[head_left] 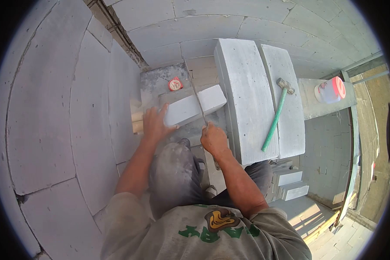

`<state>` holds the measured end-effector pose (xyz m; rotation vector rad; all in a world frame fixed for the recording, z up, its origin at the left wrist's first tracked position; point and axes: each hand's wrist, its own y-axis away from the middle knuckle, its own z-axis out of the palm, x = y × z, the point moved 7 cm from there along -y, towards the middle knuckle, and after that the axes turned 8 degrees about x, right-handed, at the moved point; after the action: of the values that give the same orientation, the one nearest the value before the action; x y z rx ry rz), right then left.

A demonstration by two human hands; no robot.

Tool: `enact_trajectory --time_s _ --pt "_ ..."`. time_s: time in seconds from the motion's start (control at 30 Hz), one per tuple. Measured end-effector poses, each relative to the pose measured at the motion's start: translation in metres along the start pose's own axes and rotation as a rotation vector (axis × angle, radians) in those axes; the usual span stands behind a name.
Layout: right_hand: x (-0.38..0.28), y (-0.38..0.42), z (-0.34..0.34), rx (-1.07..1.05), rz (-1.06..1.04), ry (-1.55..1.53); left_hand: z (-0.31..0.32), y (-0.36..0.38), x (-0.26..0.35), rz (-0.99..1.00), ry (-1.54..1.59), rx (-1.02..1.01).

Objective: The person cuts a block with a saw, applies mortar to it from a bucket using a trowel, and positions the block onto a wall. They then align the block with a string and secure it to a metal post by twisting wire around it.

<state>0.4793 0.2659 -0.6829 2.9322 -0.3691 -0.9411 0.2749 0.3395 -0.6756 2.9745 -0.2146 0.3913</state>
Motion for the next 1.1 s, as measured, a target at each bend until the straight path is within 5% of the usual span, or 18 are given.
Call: enact_trajectory --time_s 0.13,0.2,0.3,0.4,0.53,0.67,0.73,0.87,0.97,1.1 --pt "0.011 -0.007 -0.004 -0.071 0.018 0.119 0.016 0.005 -0.004 0.039 0.073 0.076" --pt "0.010 -0.006 -0.010 -0.050 -0.002 0.134 0.006 0.005 0.008 0.296 -0.028 0.375" --pt "0.008 -0.006 -0.012 -0.033 -0.017 0.142 0.003 0.005 0.018 0.347 -0.047 0.459" --pt "-0.005 -0.008 -0.023 -0.009 -0.054 0.109 0.014 -0.004 0.012 0.245 0.104 0.257" --pt "-0.057 0.004 -0.081 0.203 -0.165 -0.149 0.014 -0.004 0.013 0.226 0.099 0.227" --pt "-0.048 0.000 -0.064 0.264 -0.191 -0.162 0.011 -0.006 0.013 0.233 0.091 0.254" --pt "0.014 -0.013 0.017 -0.053 -0.024 0.159 0.012 -0.002 0.016 0.237 0.089 0.259" --pt "0.006 -0.009 0.006 -0.048 -0.023 0.170 0.014 -0.005 0.013 0.225 0.098 0.271" --pt "-0.017 -0.010 -0.033 -0.029 -0.023 0.158 0.013 -0.006 0.012 0.235 0.115 0.291" --pt "-0.076 -0.002 -0.116 0.271 -0.209 -0.185 0.014 -0.005 0.013 0.241 0.112 0.299"
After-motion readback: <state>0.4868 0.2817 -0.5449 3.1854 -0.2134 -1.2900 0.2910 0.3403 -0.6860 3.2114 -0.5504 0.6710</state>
